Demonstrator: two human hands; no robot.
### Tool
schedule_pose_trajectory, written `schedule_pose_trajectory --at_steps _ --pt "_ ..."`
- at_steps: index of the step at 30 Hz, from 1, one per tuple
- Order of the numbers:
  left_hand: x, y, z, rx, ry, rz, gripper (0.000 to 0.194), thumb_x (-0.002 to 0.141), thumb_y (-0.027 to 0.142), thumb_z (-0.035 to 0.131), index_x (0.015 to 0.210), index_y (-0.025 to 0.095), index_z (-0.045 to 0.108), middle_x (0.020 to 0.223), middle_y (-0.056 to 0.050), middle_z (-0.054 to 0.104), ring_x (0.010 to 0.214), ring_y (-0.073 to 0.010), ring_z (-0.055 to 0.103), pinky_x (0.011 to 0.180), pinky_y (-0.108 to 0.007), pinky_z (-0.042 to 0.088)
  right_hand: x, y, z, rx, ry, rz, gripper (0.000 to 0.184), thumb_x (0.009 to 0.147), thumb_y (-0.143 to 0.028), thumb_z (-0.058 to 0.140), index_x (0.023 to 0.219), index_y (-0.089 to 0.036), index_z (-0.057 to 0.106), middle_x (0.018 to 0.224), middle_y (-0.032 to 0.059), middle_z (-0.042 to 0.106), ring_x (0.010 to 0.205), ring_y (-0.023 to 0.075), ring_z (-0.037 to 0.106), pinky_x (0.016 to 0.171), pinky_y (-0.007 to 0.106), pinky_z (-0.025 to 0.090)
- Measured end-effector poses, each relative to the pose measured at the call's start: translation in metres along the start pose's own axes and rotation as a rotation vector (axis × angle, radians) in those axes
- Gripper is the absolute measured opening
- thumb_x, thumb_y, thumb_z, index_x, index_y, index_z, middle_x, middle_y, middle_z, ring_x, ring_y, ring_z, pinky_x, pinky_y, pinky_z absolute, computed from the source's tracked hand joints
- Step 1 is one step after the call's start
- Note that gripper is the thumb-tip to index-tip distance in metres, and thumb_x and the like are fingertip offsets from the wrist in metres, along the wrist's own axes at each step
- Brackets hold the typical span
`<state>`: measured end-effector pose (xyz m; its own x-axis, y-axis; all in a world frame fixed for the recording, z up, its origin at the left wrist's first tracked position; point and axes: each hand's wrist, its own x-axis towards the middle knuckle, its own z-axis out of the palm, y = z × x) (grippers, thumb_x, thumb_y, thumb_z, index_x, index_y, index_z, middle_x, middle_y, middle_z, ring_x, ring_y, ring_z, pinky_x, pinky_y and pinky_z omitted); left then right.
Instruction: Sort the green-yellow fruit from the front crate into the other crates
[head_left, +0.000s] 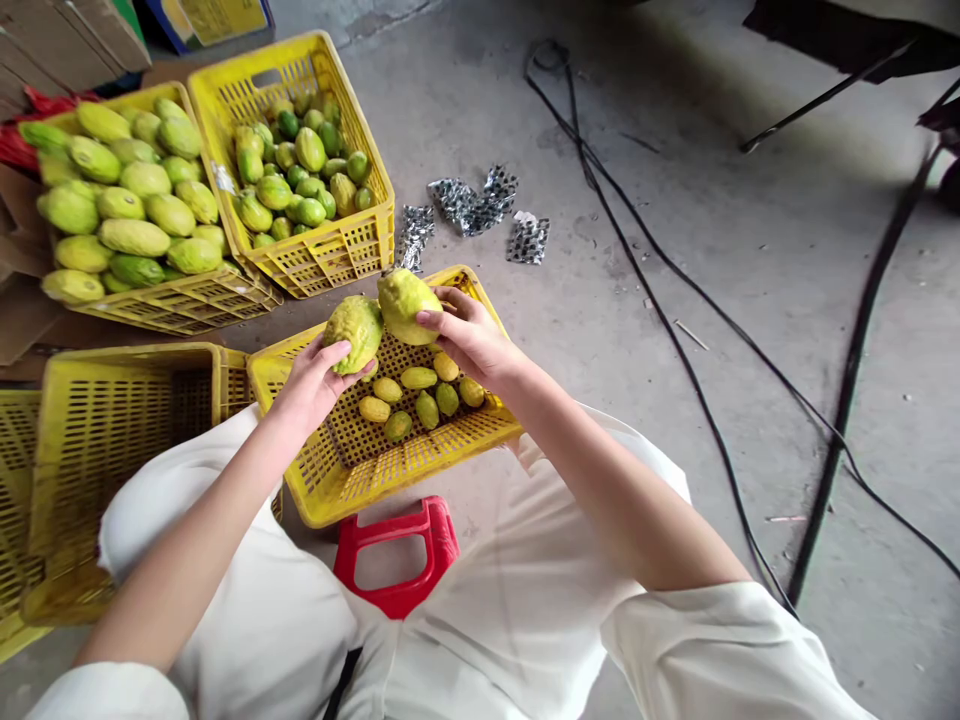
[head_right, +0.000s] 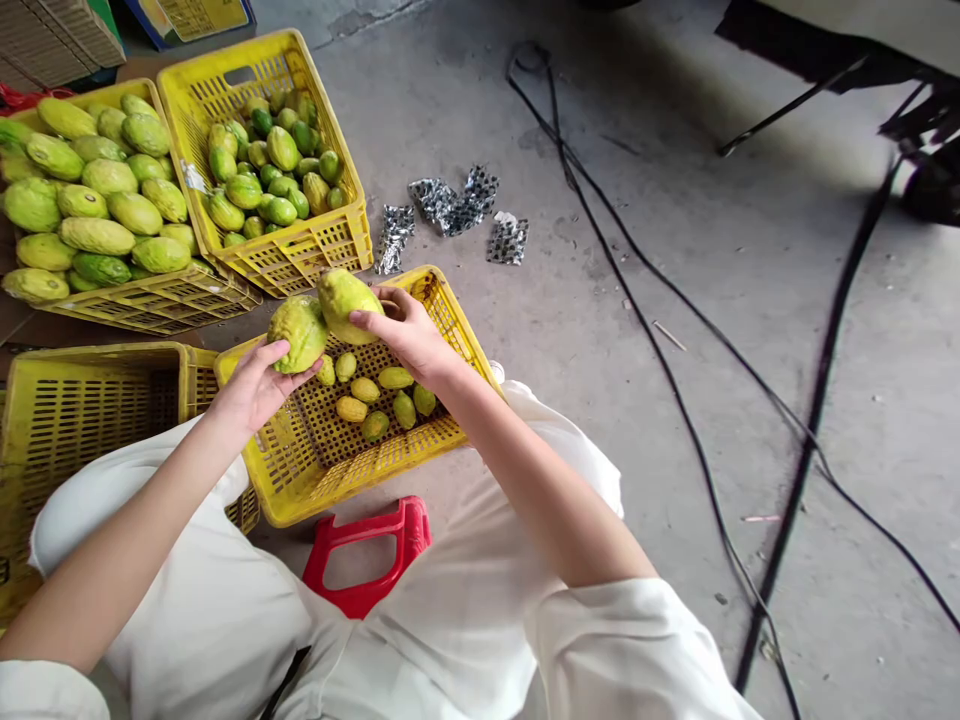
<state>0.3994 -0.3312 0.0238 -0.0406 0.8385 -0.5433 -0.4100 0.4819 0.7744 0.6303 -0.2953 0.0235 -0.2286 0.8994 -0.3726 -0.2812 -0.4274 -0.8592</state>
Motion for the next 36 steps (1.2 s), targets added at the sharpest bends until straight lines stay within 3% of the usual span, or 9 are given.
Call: schedule_pose_trajectory --at_steps 4,7,14,19,25,30,36 --pt "0.004 0.000 -0.003 0.028 0.010 0.058 0.052 0.060 0.028 0.101 0.102 0.023 0.072 0.102 -0.003 0.084 0.092 -0.0212 0.081 0.080 -0.034 0.070 -0.001 -0.004 0.000 -0.003 0.005 0.009 0.078 0.062 -0.065 0.105 0.120 -0.028 0.067 0.128 0.0088 0.081 0.136 0.0364 0.074 0.116 0.053 0.066" --pt "0.003 0.001 -0.002 0.016 0.022 0.086 0.049 0.059 0.028 0.101 0.096 0.023 0.070 0.096 -0.001 0.082 0.086 -0.0181 0.079 0.074 -0.028 0.065 -0.001 -0.007 0.000 0.021 0.013 -0.027 0.075 0.063 -0.062 0.104 0.119 -0.028 0.068 0.127 0.0084 0.082 0.139 0.0357 0.073 0.121 0.051 0.064" --pt "-0.003 0.004 0.002 -0.003 0.008 0.108 0.047 0.065 0.031 0.094 0.106 0.026 0.071 0.093 -0.002 0.083 0.102 -0.0266 0.083 0.090 -0.039 0.069 -0.001 -0.008 0.001 0.042 0.051 -0.074 0.070 0.063 -0.057 0.103 0.115 -0.027 0.067 0.127 0.0103 0.081 0.142 0.0370 0.072 0.126 0.052 0.062" --pt "-0.003 0.001 -0.001 -0.067 -0.018 0.050 0.043 0.072 0.037 0.094 0.106 0.025 0.070 0.100 -0.004 0.085 0.111 -0.0303 0.083 0.103 -0.048 0.072 -0.005 -0.014 -0.001 0.021 0.028 -0.022 0.065 0.064 -0.059 0.103 0.111 -0.028 0.071 0.124 0.0095 0.083 0.139 0.0390 0.074 0.121 0.056 0.067" --pt "-0.001 0.002 -0.002 -0.044 0.021 0.000 0.049 0.073 0.042 0.091 0.114 0.028 0.069 0.104 -0.005 0.083 0.116 -0.0307 0.080 0.093 -0.043 0.073 -0.005 -0.014 0.000 0.052 -0.017 -0.062 0.077 0.060 -0.059 0.108 0.121 -0.027 0.073 0.125 0.0085 0.085 0.140 0.0375 0.075 0.127 0.056 0.062" --pt "0.002 0.001 -0.002 -0.019 0.038 -0.029 0.043 0.072 0.044 0.090 0.106 0.026 0.070 0.104 -0.005 0.084 0.106 -0.0285 0.081 0.081 -0.037 0.072 -0.001 -0.006 0.002 0.056 0.016 -0.062 0.075 0.061 -0.057 0.109 0.118 -0.026 0.071 0.125 0.0099 0.082 0.144 0.0365 0.072 0.131 0.054 0.058" --pt "0.001 -0.005 -0.002 -0.007 0.055 -0.026 0.048 0.066 0.043 0.096 0.102 0.022 0.073 0.103 -0.009 0.085 0.111 -0.0337 0.083 0.085 -0.041 0.073 -0.001 -0.003 0.005 0.030 -0.027 -0.033 0.077 0.056 -0.056 0.110 0.117 -0.025 0.074 0.125 0.0106 0.084 0.143 0.0384 0.072 0.133 0.056 0.054"
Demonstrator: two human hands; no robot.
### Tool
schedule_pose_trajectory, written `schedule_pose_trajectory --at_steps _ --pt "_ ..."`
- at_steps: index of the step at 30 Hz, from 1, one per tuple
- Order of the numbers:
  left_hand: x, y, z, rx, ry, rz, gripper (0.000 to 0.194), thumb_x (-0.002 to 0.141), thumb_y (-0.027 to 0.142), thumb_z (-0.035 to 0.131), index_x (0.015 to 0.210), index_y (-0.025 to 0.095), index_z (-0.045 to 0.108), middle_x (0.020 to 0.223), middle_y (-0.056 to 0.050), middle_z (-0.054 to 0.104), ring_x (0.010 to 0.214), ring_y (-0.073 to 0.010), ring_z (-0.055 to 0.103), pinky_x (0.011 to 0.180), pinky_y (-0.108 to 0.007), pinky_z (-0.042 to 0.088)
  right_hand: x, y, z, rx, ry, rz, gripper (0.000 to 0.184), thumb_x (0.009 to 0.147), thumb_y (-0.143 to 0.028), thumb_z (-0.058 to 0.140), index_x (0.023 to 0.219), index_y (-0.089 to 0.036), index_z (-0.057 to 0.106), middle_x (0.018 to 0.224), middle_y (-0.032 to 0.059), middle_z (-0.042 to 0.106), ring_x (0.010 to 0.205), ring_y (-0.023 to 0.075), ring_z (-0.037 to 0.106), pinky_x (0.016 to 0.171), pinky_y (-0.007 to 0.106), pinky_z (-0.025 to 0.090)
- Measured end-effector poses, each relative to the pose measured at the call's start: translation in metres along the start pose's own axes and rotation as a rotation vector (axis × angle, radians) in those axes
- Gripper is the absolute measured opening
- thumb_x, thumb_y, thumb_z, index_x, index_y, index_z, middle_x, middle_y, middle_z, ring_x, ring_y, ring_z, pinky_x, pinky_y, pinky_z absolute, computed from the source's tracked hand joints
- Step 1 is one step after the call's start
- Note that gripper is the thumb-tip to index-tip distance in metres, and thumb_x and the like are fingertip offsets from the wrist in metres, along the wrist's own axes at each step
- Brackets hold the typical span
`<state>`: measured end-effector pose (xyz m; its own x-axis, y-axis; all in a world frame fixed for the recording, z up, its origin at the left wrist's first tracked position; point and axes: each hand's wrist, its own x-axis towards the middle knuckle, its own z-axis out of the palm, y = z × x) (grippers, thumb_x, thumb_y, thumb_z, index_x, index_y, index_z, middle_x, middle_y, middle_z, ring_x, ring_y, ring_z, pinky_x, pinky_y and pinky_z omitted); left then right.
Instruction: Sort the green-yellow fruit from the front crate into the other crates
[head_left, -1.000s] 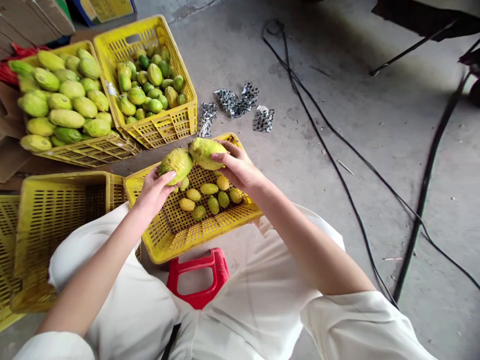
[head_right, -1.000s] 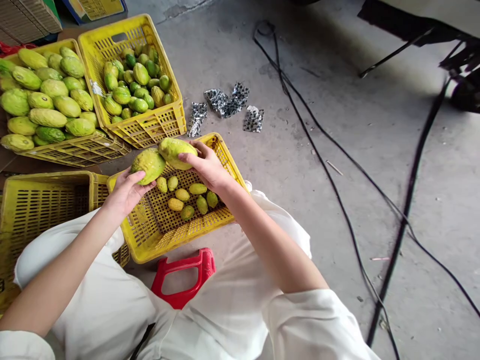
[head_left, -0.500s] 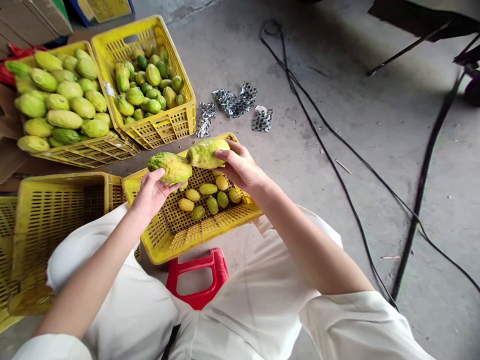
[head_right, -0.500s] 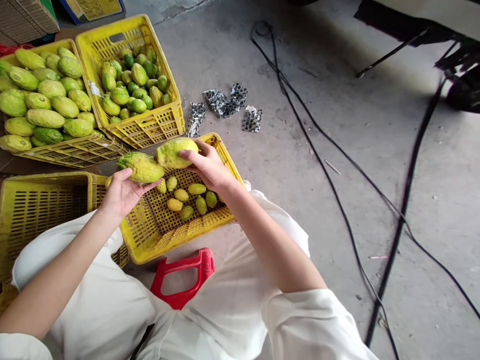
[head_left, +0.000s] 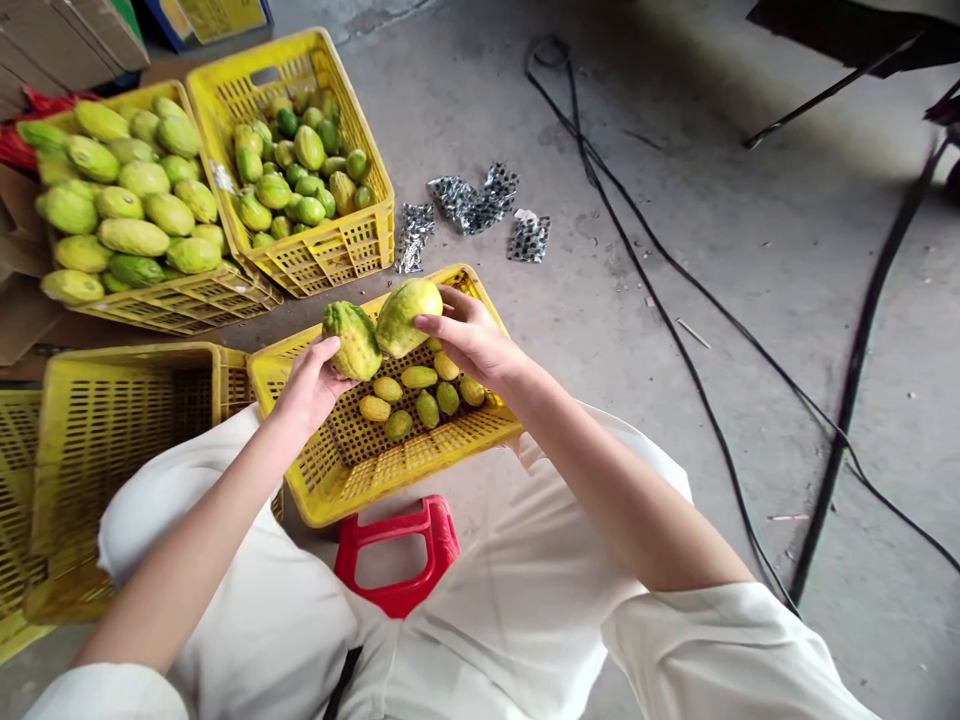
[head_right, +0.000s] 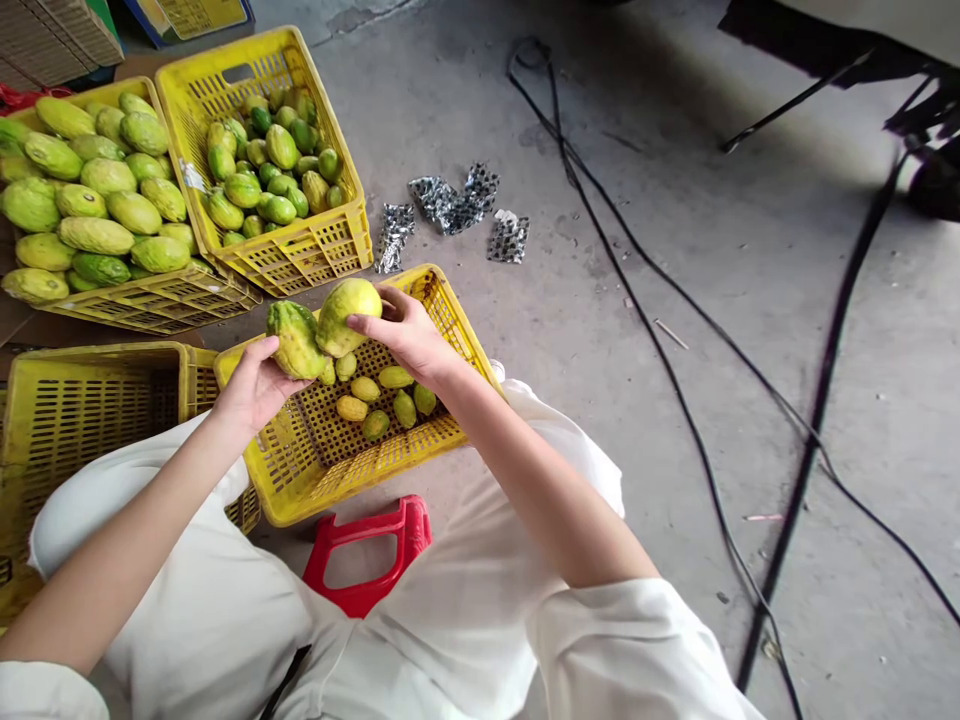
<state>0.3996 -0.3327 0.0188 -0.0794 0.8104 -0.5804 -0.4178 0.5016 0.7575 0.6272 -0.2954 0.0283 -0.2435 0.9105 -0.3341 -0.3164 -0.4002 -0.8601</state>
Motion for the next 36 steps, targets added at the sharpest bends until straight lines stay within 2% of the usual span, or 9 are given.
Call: schedule_pose_trajectory --at_steps 5,8,13,19,26,32,36 --pt "0.0036 0.0001 -0.0047 -0.001 -0.024 0.002 0.048 0.070 0.045 0.095 0.106 0.022 0.073 0.107 -0.010 0.086 0.117 -0.0345 0.083 0.087 -0.041 0.073 -0.0016 0.0007 0.0011 0.032 -0.003 0.040 0.084 0.055 -0.050 0.112 0.125 -0.025 0.071 0.129 0.0119 0.083 0.147 0.0391 0.070 0.133 0.056 0.056" --pt "0.0065 0.0011 -0.0078 0.006 -0.047 -0.001 0.044 0.072 0.043 0.095 0.104 0.022 0.073 0.105 -0.010 0.086 0.115 -0.0336 0.084 0.086 -0.040 0.072 -0.0022 0.0018 0.0013 0.070 0.024 0.052 0.090 0.052 -0.047 0.114 0.125 -0.028 0.065 0.129 0.0100 0.081 0.142 0.0371 0.073 0.127 0.055 0.061" --pt "0.0070 0.0013 -0.0076 -0.013 -0.034 -0.030 0.038 0.073 0.040 0.096 0.098 0.023 0.074 0.100 -0.008 0.087 0.102 -0.0300 0.084 0.079 -0.036 0.071 -0.0030 0.0036 0.0031 0.093 0.014 0.063 0.091 0.054 -0.049 0.114 0.126 -0.032 0.061 0.120 0.0047 0.078 0.128 0.0339 0.078 0.120 0.056 0.066" --pt "0.0030 0.0023 -0.0022 -0.021 -0.002 -0.072 0.038 0.073 0.035 0.093 0.102 0.021 0.074 0.100 -0.007 0.085 0.093 -0.0259 0.081 0.075 -0.033 0.067 -0.0021 0.0072 0.0018 0.078 -0.004 0.078 0.087 0.058 -0.050 0.111 0.129 -0.033 0.064 0.120 0.0061 0.078 0.131 0.0361 0.077 0.121 0.057 0.066" --pt "0.0003 0.0050 -0.0013 -0.024 -0.082 -0.098 0.040 0.072 0.034 0.092 0.107 0.020 0.077 0.110 -0.014 0.088 0.109 -0.0355 0.086 0.082 -0.040 0.071 -0.0011 0.0082 0.0019 0.152 -0.008 0.098 0.081 0.057 -0.045 0.112 0.118 -0.031 0.060 0.126 0.0073 0.081 0.131 0.0364 0.079 0.113 0.057 0.071" --pt "-0.0012 0.0073 -0.0013 0.017 -0.081 -0.053 0.042 0.067 0.032 0.098 0.099 0.019 0.075 0.101 -0.007 0.085 0.087 -0.0235 0.081 0.080 -0.038 0.071 -0.0018 0.0059 0.0057 0.173 0.001 0.091 0.077 0.057 -0.044 0.108 0.117 -0.031 0.061 0.124 0.0064 0.082 0.130 0.0356 0.080 0.115 0.055 0.071" --pt "-0.0006 0.0083 -0.0027 0.035 -0.081 -0.042 0.047 0.066 0.031 0.100 0.102 0.021 0.071 0.103 -0.004 0.083 0.090 -0.0211 0.079 0.084 -0.038 0.070 -0.0017 0.0056 0.0049 0.130 -0.024 0.079 0.079 0.063 -0.048 0.103 0.130 -0.034 0.064 0.128 0.0049 0.081 0.138 0.0356 0.076 0.117 0.055 0.069"
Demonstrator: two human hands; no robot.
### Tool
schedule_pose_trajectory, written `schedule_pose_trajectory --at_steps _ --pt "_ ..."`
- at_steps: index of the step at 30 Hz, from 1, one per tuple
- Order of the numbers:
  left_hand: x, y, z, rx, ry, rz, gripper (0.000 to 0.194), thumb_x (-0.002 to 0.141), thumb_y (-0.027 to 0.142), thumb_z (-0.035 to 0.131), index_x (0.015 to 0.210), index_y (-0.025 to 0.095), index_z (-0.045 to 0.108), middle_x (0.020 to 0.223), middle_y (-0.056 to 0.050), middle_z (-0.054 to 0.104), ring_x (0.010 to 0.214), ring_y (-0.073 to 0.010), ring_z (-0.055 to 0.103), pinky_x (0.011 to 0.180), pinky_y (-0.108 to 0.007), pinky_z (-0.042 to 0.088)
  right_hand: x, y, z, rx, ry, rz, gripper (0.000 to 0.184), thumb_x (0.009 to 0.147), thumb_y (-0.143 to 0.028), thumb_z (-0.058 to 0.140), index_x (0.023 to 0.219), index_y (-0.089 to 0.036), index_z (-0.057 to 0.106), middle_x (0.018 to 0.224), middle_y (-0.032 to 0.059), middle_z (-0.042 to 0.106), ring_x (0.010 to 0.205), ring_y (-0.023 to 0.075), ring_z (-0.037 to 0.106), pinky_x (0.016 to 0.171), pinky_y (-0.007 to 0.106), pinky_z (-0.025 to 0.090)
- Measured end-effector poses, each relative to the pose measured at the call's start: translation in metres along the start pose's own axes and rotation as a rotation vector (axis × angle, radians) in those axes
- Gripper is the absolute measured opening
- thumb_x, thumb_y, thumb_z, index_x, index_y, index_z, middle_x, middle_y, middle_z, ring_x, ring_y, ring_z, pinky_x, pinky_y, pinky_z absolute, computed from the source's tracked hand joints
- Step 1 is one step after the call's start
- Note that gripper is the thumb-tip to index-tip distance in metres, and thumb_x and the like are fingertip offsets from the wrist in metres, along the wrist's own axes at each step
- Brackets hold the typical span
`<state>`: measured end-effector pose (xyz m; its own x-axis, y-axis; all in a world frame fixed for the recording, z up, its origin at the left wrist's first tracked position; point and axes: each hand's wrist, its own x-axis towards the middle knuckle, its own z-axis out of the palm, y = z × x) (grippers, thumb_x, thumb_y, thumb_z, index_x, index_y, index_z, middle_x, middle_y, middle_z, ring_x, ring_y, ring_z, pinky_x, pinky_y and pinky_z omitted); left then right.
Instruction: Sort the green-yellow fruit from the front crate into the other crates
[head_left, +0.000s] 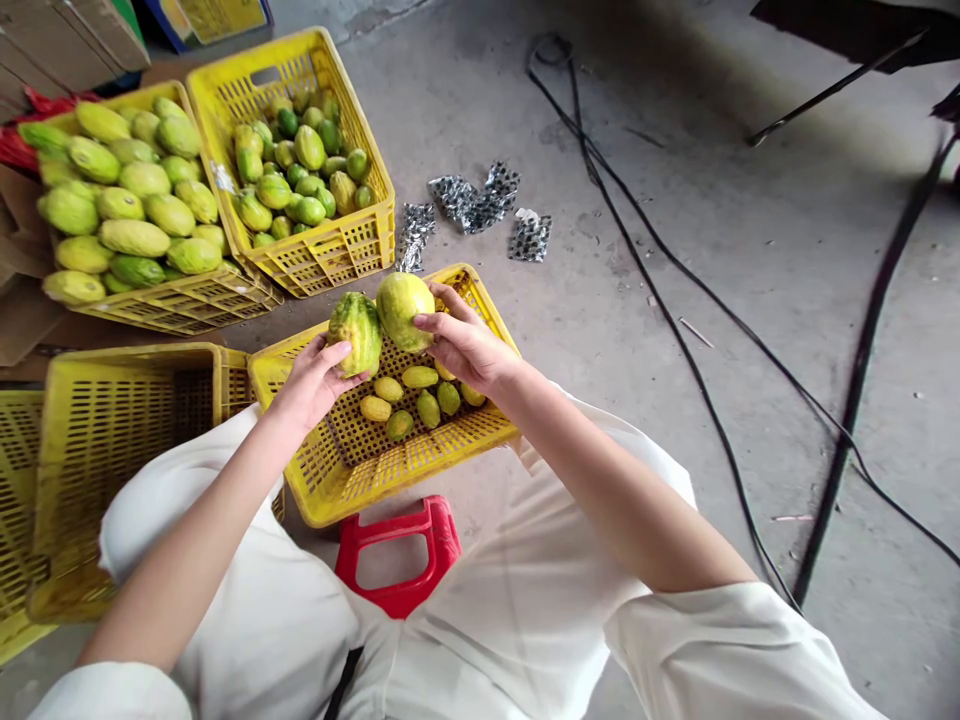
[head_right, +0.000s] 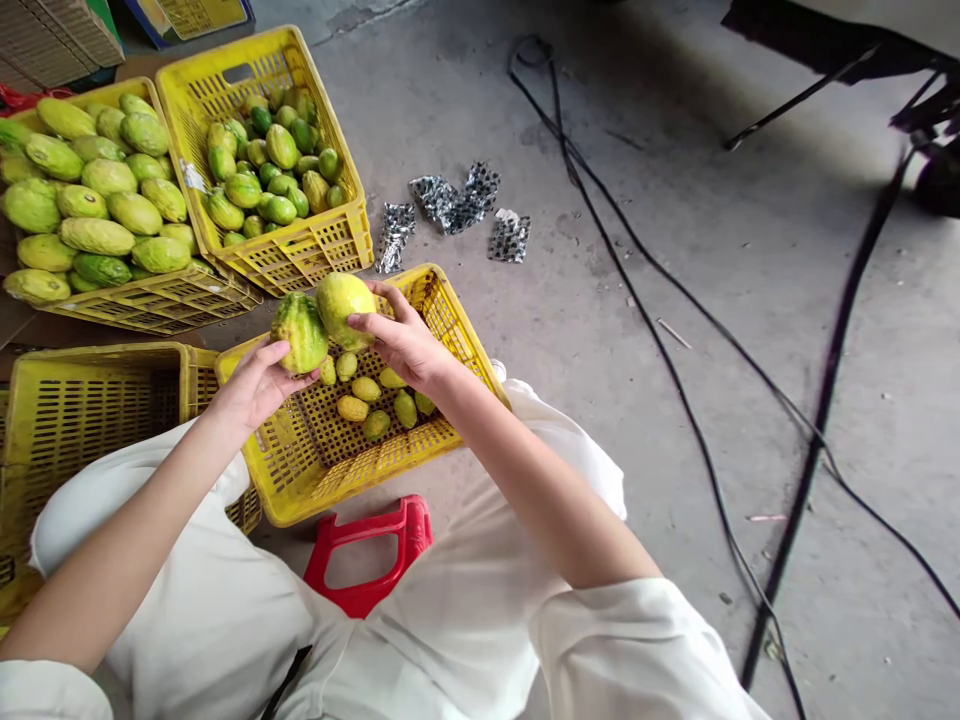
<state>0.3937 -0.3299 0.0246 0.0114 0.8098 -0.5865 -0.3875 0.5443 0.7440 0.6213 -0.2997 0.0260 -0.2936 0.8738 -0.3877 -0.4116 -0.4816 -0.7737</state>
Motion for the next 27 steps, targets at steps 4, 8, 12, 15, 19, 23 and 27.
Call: schedule_pose_trajectory --at_steps 4,8,12,15,19,23,27 --pt "0.002 0.001 0.000 -0.014 0.023 0.024 0.050 0.065 0.034 0.100 0.103 0.024 0.071 0.103 -0.002 0.083 0.094 -0.0205 0.079 0.084 -0.034 0.067 0.001 -0.002 -0.005 -0.035 -0.011 0.044 0.080 0.063 -0.047 0.103 0.134 -0.036 0.067 0.129 0.0036 0.082 0.135 0.0354 0.078 0.115 0.054 0.070" --pt "0.003 0.004 0.002 -0.034 0.078 0.052 0.053 0.057 0.036 0.103 0.097 0.023 0.072 0.099 -0.001 0.083 0.085 -0.0181 0.077 0.079 -0.032 0.067 0.004 -0.003 -0.010 -0.035 -0.005 0.051 0.081 0.060 -0.044 0.107 0.130 -0.035 0.067 0.126 0.0031 0.083 0.130 0.0341 0.079 0.115 0.053 0.069" --pt "0.004 0.005 0.003 -0.007 0.090 0.108 0.056 0.052 0.032 0.105 0.095 0.021 0.072 0.095 -0.001 0.081 0.085 -0.0181 0.076 0.074 -0.031 0.064 0.009 0.001 -0.014 -0.046 0.029 -0.012 0.081 0.057 -0.047 0.110 0.121 -0.033 0.063 0.120 0.0024 0.081 0.128 0.0315 0.078 0.117 0.050 0.066" --pt "0.004 0.006 0.002 0.002 0.094 0.112 0.055 0.050 0.032 0.106 0.092 0.021 0.071 0.093 -0.002 0.080 0.084 -0.0173 0.074 0.071 -0.029 0.061 0.011 0.002 -0.018 -0.084 0.072 -0.060 0.081 0.057 -0.054 0.110 0.118 -0.030 0.061 0.118 0.0039 0.078 0.125 0.0304 0.077 0.120 0.050 0.063" --pt "0.003 0.007 0.001 -0.003 0.097 0.115 0.056 0.051 0.032 0.106 0.094 0.022 0.072 0.097 -0.002 0.082 0.087 -0.0185 0.076 0.075 -0.032 0.065 0.012 0.000 -0.022 -0.116 0.108 -0.130 0.087 0.056 -0.055 0.111 0.121 -0.030 0.059 0.120 0.0042 0.076 0.124 0.0300 0.076 0.122 0.051 0.063" --pt "0.004 0.005 -0.001 0.019 0.057 0.131 0.054 0.056 0.035 0.105 0.098 0.022 0.073 0.098 -0.002 0.083 0.090 -0.0206 0.079 0.090 -0.042 0.071 0.011 -0.003 -0.024 -0.128 0.096 -0.197 0.093 0.057 -0.057 0.112 0.128 -0.033 0.057 0.123 0.0032 0.076 0.127 0.0309 0.077 0.119 0.054 0.066" --pt "0.007 0.001 -0.004 0.032 0.043 0.181 0.055 0.057 0.034 0.106 0.099 0.022 0.072 0.098 -0.001 0.083 0.088 -0.0190 0.079 0.090 -0.038 0.070 0.009 -0.002 -0.020 -0.127 0.061 -0.226 0.096 0.056 -0.057 0.114 0.129 -0.036 0.055 0.126 0.0035 0.076 0.135 0.0328 0.076 0.118 0.053 0.067"
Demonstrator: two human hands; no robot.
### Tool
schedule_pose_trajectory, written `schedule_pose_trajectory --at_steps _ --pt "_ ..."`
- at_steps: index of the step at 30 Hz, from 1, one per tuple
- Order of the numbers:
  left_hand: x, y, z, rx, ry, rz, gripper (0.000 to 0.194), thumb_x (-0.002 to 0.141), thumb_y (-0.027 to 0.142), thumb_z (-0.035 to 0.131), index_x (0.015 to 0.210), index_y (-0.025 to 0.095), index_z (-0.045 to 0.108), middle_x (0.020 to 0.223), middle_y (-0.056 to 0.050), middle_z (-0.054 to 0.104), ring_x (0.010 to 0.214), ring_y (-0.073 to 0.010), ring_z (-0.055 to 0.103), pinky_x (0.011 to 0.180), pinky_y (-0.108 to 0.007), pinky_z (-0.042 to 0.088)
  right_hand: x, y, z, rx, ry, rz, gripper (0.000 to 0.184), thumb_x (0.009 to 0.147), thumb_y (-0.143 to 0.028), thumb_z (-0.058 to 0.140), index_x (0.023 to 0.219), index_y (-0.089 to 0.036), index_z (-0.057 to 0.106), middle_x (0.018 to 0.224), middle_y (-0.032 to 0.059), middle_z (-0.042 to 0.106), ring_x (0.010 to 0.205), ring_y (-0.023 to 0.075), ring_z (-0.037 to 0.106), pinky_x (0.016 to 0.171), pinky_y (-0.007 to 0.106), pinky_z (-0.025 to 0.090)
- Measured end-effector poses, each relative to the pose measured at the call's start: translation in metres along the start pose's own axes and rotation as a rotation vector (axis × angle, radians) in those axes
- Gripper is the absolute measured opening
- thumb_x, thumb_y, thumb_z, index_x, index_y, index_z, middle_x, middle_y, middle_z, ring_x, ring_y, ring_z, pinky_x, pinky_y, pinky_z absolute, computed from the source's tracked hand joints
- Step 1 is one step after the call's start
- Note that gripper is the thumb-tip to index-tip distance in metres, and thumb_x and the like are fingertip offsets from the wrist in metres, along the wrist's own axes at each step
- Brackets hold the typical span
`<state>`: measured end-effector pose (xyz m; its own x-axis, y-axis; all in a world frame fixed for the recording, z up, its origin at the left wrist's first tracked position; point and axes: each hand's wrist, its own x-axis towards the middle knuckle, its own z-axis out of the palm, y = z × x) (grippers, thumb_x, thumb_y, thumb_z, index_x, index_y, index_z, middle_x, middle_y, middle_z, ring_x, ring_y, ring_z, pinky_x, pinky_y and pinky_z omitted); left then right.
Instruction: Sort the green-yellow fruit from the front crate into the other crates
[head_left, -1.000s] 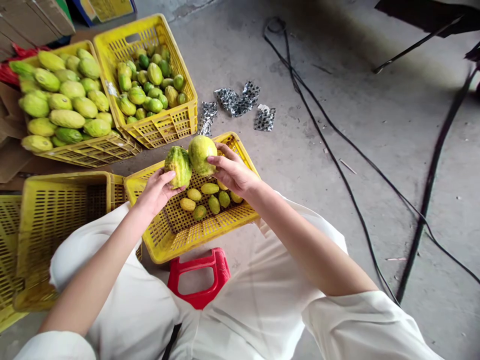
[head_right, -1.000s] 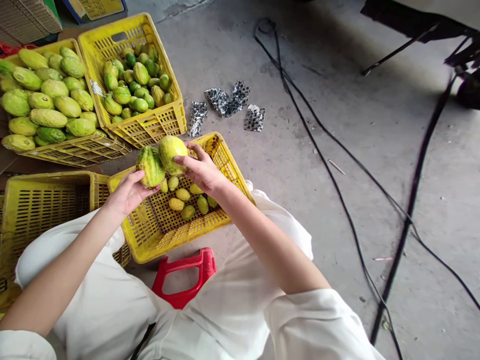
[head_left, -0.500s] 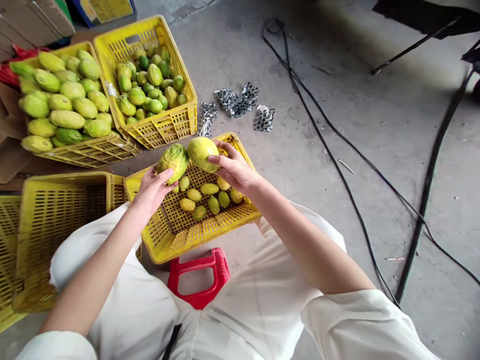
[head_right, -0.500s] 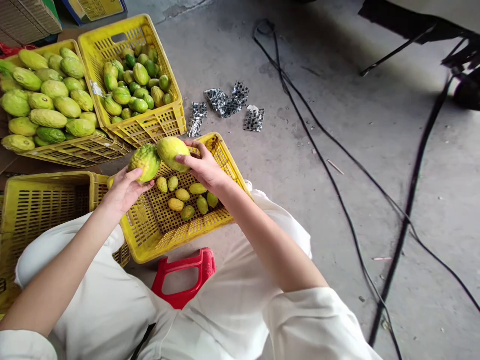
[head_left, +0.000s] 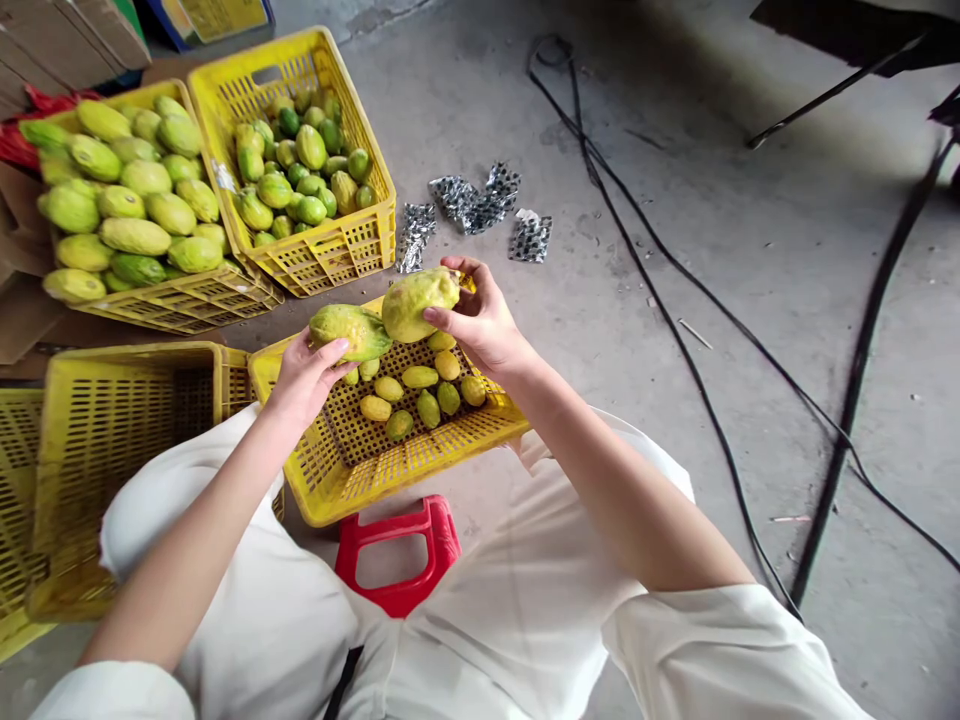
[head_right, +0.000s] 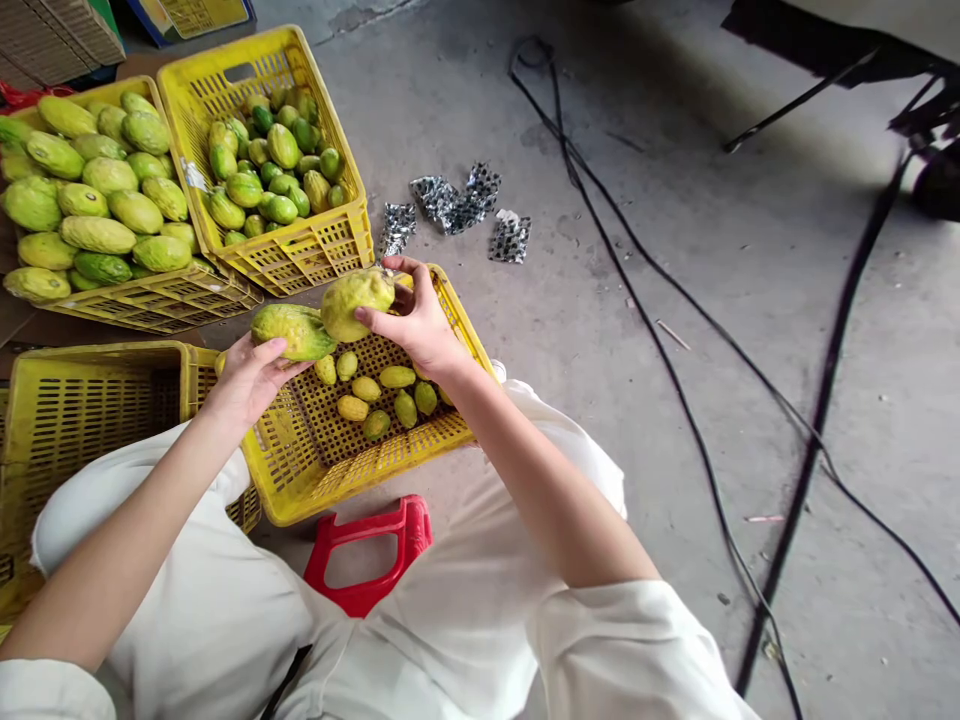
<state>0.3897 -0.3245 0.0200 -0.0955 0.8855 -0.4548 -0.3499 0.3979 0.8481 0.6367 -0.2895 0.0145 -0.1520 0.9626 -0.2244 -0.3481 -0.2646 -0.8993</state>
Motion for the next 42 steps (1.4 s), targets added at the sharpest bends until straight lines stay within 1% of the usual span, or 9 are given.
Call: schedule_pose_trajectory --at_steps 4,9,12,15,20,26,31,35,42 --pt "0.002 -0.004 -0.002 -0.014 -0.002 -0.018 0.055 0.057 0.033 0.105 0.098 0.022 0.070 0.094 0.000 0.082 0.081 -0.0166 0.077 0.081 -0.033 0.069 -0.003 -0.001 0.005 0.030 -0.023 0.044 0.091 0.058 -0.053 0.114 0.127 -0.037 0.057 0.129 0.0031 0.077 0.135 0.0318 0.076 0.114 0.050 0.070" --pt "0.001 -0.007 -0.001 -0.028 0.050 -0.099 0.048 0.063 0.037 0.099 0.096 0.021 0.069 0.086 -0.001 0.079 0.081 -0.0194 0.077 0.082 -0.037 0.072 -0.004 -0.002 0.005 0.063 -0.075 0.193 0.088 0.058 -0.048 0.114 0.125 -0.035 0.059 0.126 0.0025 0.080 0.127 0.0315 0.080 0.105 0.050 0.074" --pt "0.000 -0.005 0.001 -0.017 0.041 -0.101 0.045 0.066 0.037 0.097 0.098 0.022 0.068 0.091 -0.003 0.080 0.091 -0.0235 0.080 0.084 -0.038 0.072 -0.003 -0.003 0.007 0.059 -0.067 0.232 0.084 0.055 -0.046 0.115 0.118 -0.032 0.060 0.121 0.0025 0.082 0.126 0.0317 0.081 0.110 0.049 0.072" --pt "-0.002 -0.001 0.004 0.010 -0.025 -0.098 0.046 0.065 0.035 0.097 0.101 0.021 0.072 0.097 -0.005 0.082 0.097 -0.0258 0.082 0.083 -0.037 0.071 -0.003 -0.001 0.009 0.048 -0.065 0.231 0.080 0.055 -0.044 0.115 0.115 -0.030 0.064 0.123 0.0045 0.081 0.132 0.0341 0.079 0.118 0.051 0.069" --pt "-0.006 0.001 0.007 0.048 -0.065 -0.116 0.052 0.058 0.030 0.100 0.103 0.020 0.077 0.100 -0.005 0.084 0.091 -0.0217 0.079 0.076 -0.029 0.066 -0.004 0.000 0.007 0.024 -0.101 0.239 0.084 0.055 -0.044 0.114 0.126 -0.030 0.070 0.123 0.0058 0.080 0.136 0.0375 0.077 0.129 0.058 0.060" --pt "-0.006 0.006 0.006 0.034 -0.051 -0.136 0.048 0.062 0.033 0.098 0.102 0.020 0.075 0.095 -0.004 0.083 0.088 -0.0224 0.080 0.076 -0.032 0.067 -0.004 0.002 0.002 0.014 -0.126 0.217 0.102 0.061 -0.050 0.113 0.149 -0.036 0.064 0.132 0.0065 0.079 0.140 0.0369 0.075 0.131 0.062 0.057" --pt "-0.008 0.007 0.007 -0.033 0.018 -0.107 0.045 0.063 0.035 0.096 0.100 0.021 0.074 0.101 -0.004 0.083 0.094 -0.0233 0.080 0.081 -0.036 0.070 -0.005 0.003 0.004 0.025 -0.049 0.198 0.086 0.062 -0.052 0.111 0.130 -0.034 0.061 0.127 0.0041 0.078 0.133 0.0326 0.077 0.121 0.056 0.066" --pt "-0.007 0.004 0.006 -0.050 0.009 -0.086 0.042 0.070 0.039 0.095 0.102 0.022 0.074 0.105 -0.008 0.084 0.106 -0.0293 0.081 0.092 -0.044 0.072 -0.006 -0.001 0.009 0.015 -0.031 0.194 0.073 0.062 -0.055 0.108 0.115 -0.031 0.063 0.121 0.0062 0.079 0.136 0.0355 0.075 0.116 0.053 0.068" --pt "-0.001 0.001 -0.002 -0.057 0.021 -0.042 0.047 0.066 0.040 0.102 0.099 0.023 0.074 0.102 -0.006 0.085 0.096 -0.0233 0.080 0.076 -0.031 0.064 -0.004 -0.011 0.009 0.034 -0.003 0.168 0.058 0.069 -0.060 0.101 0.106 -0.028 0.069 0.117 0.0073 0.083 0.139 0.0360 0.076 0.116 0.049 0.069"
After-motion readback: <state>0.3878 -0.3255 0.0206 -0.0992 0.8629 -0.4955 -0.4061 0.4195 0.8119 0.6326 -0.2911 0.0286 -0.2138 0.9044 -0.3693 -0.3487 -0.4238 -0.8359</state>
